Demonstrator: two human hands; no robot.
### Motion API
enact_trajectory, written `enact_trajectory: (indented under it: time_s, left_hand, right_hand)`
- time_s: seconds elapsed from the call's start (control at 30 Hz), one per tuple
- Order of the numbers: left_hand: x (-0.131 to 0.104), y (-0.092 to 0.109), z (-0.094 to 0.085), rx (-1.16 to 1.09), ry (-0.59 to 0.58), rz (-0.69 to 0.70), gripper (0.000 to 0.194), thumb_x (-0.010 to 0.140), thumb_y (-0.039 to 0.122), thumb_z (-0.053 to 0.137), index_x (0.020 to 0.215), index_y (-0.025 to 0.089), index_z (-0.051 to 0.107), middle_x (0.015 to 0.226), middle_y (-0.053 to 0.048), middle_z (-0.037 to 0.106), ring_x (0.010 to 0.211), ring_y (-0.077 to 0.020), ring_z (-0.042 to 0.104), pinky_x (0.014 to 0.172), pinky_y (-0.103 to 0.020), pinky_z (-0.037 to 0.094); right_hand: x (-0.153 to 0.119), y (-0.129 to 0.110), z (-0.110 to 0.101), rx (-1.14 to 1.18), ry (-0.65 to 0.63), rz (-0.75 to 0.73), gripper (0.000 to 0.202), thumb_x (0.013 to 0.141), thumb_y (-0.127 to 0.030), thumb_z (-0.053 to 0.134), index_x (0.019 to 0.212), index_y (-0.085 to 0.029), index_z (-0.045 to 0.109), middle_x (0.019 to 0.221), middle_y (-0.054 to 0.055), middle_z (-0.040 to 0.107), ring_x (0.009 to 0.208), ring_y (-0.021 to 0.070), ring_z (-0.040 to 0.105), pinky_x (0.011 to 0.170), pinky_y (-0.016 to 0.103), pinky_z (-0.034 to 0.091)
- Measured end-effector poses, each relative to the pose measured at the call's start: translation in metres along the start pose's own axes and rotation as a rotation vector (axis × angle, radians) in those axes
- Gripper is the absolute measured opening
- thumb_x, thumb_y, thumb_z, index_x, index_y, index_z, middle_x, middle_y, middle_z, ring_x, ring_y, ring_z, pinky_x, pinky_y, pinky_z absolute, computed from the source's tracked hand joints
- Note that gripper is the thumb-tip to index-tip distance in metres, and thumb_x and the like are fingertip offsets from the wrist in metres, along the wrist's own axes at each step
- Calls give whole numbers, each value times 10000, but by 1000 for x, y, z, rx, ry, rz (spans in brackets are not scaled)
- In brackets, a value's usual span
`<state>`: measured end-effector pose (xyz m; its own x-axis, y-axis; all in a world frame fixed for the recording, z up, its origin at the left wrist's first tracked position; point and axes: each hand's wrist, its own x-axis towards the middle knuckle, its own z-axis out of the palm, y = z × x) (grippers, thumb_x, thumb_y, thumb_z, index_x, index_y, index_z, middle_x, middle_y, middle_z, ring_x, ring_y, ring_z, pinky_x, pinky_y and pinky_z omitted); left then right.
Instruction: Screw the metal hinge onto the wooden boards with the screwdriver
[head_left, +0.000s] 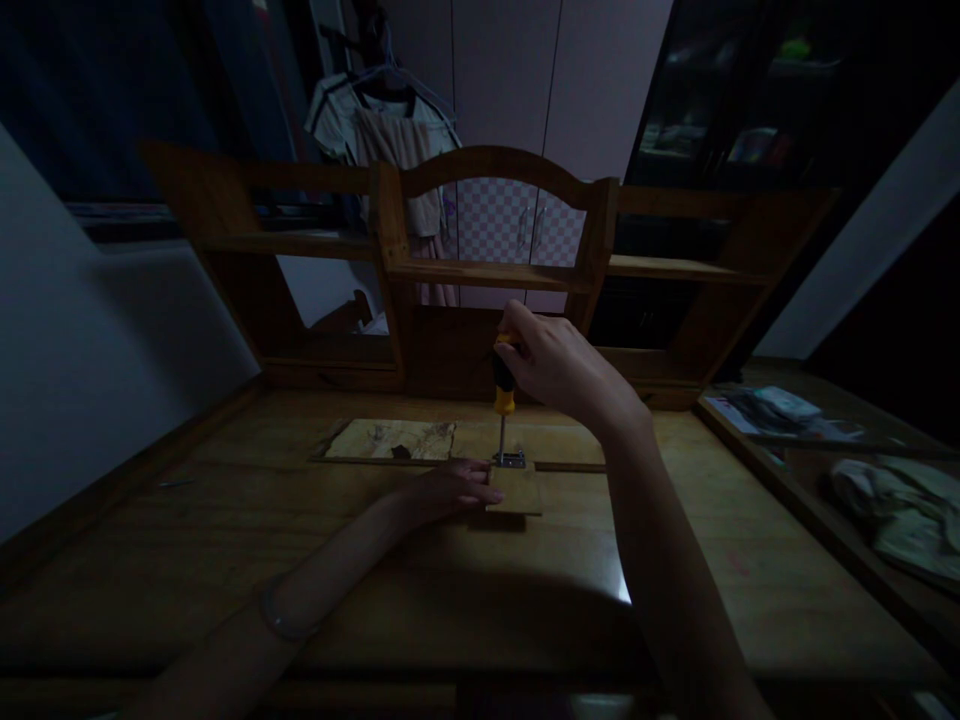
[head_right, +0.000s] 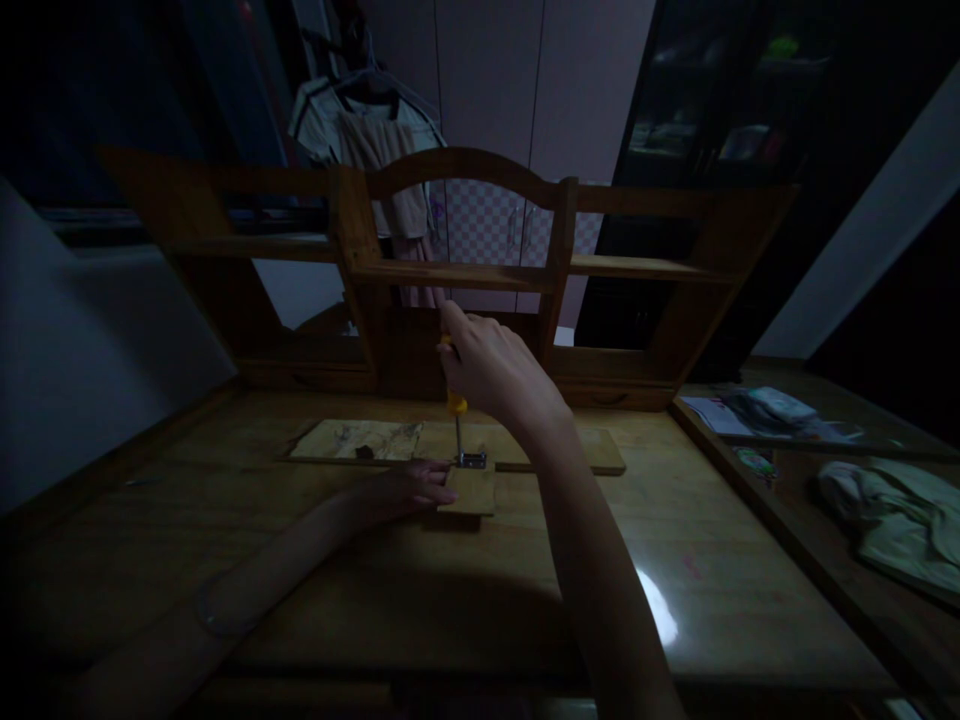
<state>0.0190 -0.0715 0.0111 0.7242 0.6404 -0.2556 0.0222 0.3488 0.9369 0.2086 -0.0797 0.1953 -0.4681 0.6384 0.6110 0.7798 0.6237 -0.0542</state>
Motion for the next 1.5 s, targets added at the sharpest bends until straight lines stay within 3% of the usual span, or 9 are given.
enact_trajectory:
  time_s: [0.1, 0.3, 0.43, 0.53, 0.77, 1.0, 1.17, 1.37, 1.5]
  left_hand:
    - [0, -1, 0, 6, -2, -1, 564, 741, 250, 779, 1277, 186, 613, 1326, -117, 587, 1252, -267, 538, 1050, -348, 404]
    - [-1, -1, 1, 16, 24, -8, 576, 738, 258, 782, 1285, 206, 609, 1327, -104, 589, 1225, -259, 557, 1043, -342, 408]
    - [-2, 0, 0, 54, 73, -37, 586, 721, 287, 796, 1275, 218, 617, 1318, -86, 599, 1222, -257, 559, 1020, -323, 419]
    - [-2, 2, 1, 59, 39, -40, 568, 728, 290, 791, 1267, 241, 621, 1323, -65, 598, 1240, -250, 546, 1024, -315, 415]
    - [-3, 7, 5, 35, -7, -19, 569, 747, 284, 775, 1285, 200, 610, 1325, -103, 591, 1223, -252, 558, 1036, -327, 411]
    - [-3, 5, 4, 42, 14, -26, 565, 735, 292, 785, 1266, 199, 616, 1329, -104, 590, 1219, -254, 565, 1029, -327, 419]
    - [-3, 5, 5, 39, 63, -44, 597, 683, 308, 818, 1240, 198, 635, 1301, -107, 609, 1217, -264, 566, 1022, -332, 425]
    - [-3, 6, 6, 12, 31, -26, 588, 723, 267, 796, 1275, 185, 609, 1328, -109, 589, 1221, -248, 563, 1047, -330, 412]
    - [-1, 2, 2, 21, 10, -19, 586, 740, 282, 783, 1290, 188, 605, 1345, -114, 576, 1229, -258, 557, 1049, -345, 412]
  right_hand:
    - [0, 0, -1, -18, 3, 9, 117, 967, -160, 494, 1077, -150, 531, 942, 57, 616, 827, 186, 578, 725, 255, 370]
    - [1, 1, -3, 9, 1, 15, 168, 970, -76, 425, 1054, -134, 558, 937, 66, 614, 861, 187, 586, 747, 252, 378]
    - [2, 1, -6, 8, 14, 26, 66, 1003, -171, 516, 991, -147, 576, 934, 58, 592, 788, 161, 558, 696, 239, 366]
    - [1, -1, -7, -37, 26, 33, 108, 1004, -249, 566, 966, -154, 601, 922, 54, 577, 750, 153, 539, 685, 248, 354]
    - [-1, -1, -8, 16, 20, -2, 181, 973, -98, 466, 1008, -138, 640, 923, 56, 605, 843, 172, 576, 784, 258, 378]
    - [0, -3, -8, -49, 37, 27, 179, 971, -122, 524, 1140, -158, 573, 973, 57, 605, 823, 177, 569, 734, 260, 369]
    - [1, -2, -7, -103, 44, 30, 76, 991, -229, 566, 1005, -162, 598, 908, 46, 585, 750, 165, 545, 678, 268, 349]
    - [0, 2, -2, -72, 34, 20, 104, 934, -134, 521, 1010, -137, 592, 954, 69, 587, 868, 191, 568, 770, 272, 381]
    - [0, 2, -2, -97, 34, 18, 103, 930, -114, 490, 992, -137, 569, 948, 68, 592, 850, 190, 566, 741, 276, 374]
